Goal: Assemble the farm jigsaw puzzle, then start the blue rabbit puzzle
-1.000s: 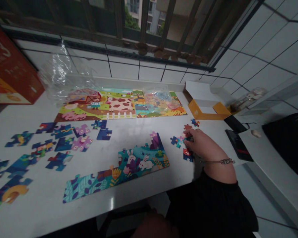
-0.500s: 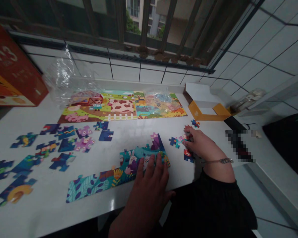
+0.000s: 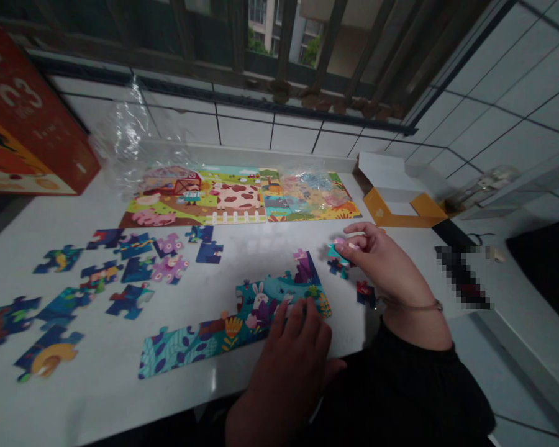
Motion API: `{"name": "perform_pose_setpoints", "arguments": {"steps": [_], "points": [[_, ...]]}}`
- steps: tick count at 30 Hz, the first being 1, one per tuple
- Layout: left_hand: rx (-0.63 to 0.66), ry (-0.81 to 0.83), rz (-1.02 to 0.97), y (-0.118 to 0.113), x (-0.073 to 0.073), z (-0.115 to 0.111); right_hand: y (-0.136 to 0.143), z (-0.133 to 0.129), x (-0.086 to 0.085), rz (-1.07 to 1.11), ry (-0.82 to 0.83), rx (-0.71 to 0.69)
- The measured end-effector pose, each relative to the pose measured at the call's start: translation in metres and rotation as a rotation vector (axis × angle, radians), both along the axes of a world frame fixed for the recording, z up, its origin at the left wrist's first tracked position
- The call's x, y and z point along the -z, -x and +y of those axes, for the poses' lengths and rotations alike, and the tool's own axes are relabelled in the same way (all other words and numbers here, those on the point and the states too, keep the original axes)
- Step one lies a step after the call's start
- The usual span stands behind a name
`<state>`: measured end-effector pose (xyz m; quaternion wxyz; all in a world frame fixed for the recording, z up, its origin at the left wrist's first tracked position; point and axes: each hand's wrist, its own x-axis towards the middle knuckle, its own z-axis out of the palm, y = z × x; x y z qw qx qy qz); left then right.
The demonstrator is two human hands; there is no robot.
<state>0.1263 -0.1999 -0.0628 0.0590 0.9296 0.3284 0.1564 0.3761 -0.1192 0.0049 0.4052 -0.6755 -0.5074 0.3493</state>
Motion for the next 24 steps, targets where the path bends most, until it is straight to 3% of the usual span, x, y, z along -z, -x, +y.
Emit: {"name": "perform_pose_setpoints", "arguments": {"steps": [4, 7, 12, 24], "points": [[0.018, -0.008, -0.022, 0.000, 0.001, 0.000, 0.040, 0.017, 0.001, 0.142, 0.064, -0.194], [0.024, -0.012, -0.042, -0.001, 0.000, 0.000, 0.054, 0.027, 0.009, 0.192, 0.093, -0.289], [0.032, -0.024, -0.042, -0.001, -0.002, 0.000, 0.056, 0.032, 0.020, 0.171, 0.134, -0.371], [0.036, -0.054, 0.018, 0.001, 0.001, -0.004, 0.058, 0.029, 0.024, -0.211, 0.014, -0.430]]}}
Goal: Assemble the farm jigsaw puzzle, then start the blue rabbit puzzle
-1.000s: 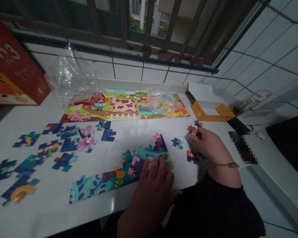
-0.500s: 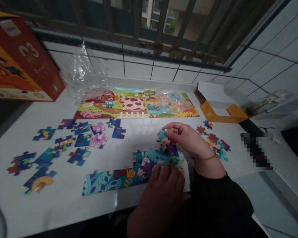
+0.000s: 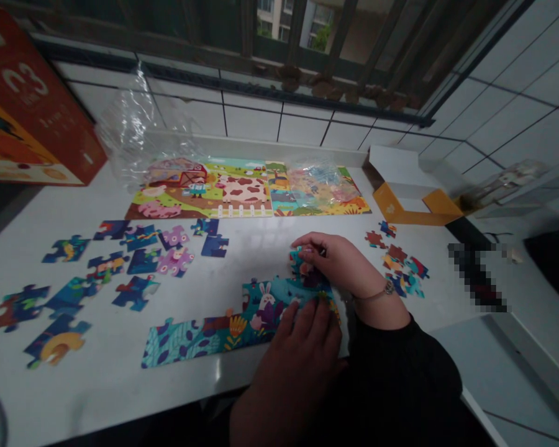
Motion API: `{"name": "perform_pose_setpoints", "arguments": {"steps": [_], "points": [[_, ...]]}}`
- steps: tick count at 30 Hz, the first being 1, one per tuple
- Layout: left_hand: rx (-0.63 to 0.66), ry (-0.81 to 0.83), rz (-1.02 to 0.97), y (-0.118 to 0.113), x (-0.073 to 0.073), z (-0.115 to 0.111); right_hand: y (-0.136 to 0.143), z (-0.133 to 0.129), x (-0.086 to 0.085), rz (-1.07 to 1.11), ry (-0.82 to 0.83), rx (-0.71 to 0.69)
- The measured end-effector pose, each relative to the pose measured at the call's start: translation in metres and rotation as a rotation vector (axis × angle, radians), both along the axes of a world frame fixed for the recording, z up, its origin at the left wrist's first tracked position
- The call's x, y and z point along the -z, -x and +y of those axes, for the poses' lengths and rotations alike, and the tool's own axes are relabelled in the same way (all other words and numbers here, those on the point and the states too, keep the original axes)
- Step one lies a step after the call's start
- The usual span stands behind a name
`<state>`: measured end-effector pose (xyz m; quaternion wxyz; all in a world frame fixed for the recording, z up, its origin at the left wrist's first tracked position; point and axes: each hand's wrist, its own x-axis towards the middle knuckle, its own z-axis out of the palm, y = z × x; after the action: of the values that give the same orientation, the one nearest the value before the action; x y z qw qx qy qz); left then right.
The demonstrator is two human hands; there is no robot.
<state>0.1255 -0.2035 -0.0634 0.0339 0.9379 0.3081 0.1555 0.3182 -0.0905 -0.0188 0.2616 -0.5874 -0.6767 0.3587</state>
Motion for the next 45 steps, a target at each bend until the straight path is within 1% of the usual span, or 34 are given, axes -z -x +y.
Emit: {"name": "perform_pose_setpoints", "arguments": {"steps": [3, 5, 9, 11, 13, 15, 17, 19, 23, 25, 29, 34, 39, 45], "points": [[0.005, 0.002, 0.021, 0.000, 0.000, 0.000, -0.001, 0.001, 0.001, -0.046, -0.040, 0.006], [0.008, 0.001, 0.034, 0.000, -0.001, 0.000, -0.001, 0.001, 0.001, -0.056, -0.066, -0.021], [0.013, -0.005, 0.036, 0.001, -0.004, 0.000, 0.004, -0.002, -0.004, -0.077, -0.157, -0.155], [0.017, -0.002, 0.034, 0.000, -0.005, 0.001, 0.007, -0.005, -0.007, -0.054, -0.154, -0.207], [0.019, 0.002, 0.036, 0.000, -0.004, 0.001, 0.009, -0.007, -0.007, -0.021, -0.106, -0.181], [0.018, -0.007, 0.029, -0.001, -0.003, 0.001, 0.009, -0.008, -0.006, 0.027, -0.056, -0.097], [0.016, -0.023, 0.019, -0.001, -0.002, 0.001, 0.008, -0.007, -0.004, 0.055, -0.053, -0.022], [0.011, -0.036, 0.007, -0.002, -0.002, 0.001, 0.007, -0.007, -0.003, 0.041, -0.071, 0.002], [0.004, -0.034, 0.005, -0.002, -0.002, 0.001, 0.009, -0.007, -0.006, 0.029, 0.002, -0.070], [0.012, -0.027, 0.015, -0.001, -0.002, 0.001, 0.010, -0.006, -0.007, 0.026, 0.005, -0.101], [0.018, -0.029, 0.010, -0.001, -0.001, 0.002, 0.011, -0.005, -0.006, 0.015, -0.029, -0.072], [0.009, -0.040, -0.014, -0.002, 0.002, 0.001, 0.006, -0.004, 0.000, -0.046, -0.031, -0.060], [0.013, -0.031, 0.000, -0.002, 0.000, 0.000, 0.002, 0.000, 0.003, -0.188, -0.141, -0.078], [0.022, -0.031, 0.004, -0.001, -0.001, 0.001, 0.006, 0.000, 0.004, -0.235, -0.216, -0.085]]}}
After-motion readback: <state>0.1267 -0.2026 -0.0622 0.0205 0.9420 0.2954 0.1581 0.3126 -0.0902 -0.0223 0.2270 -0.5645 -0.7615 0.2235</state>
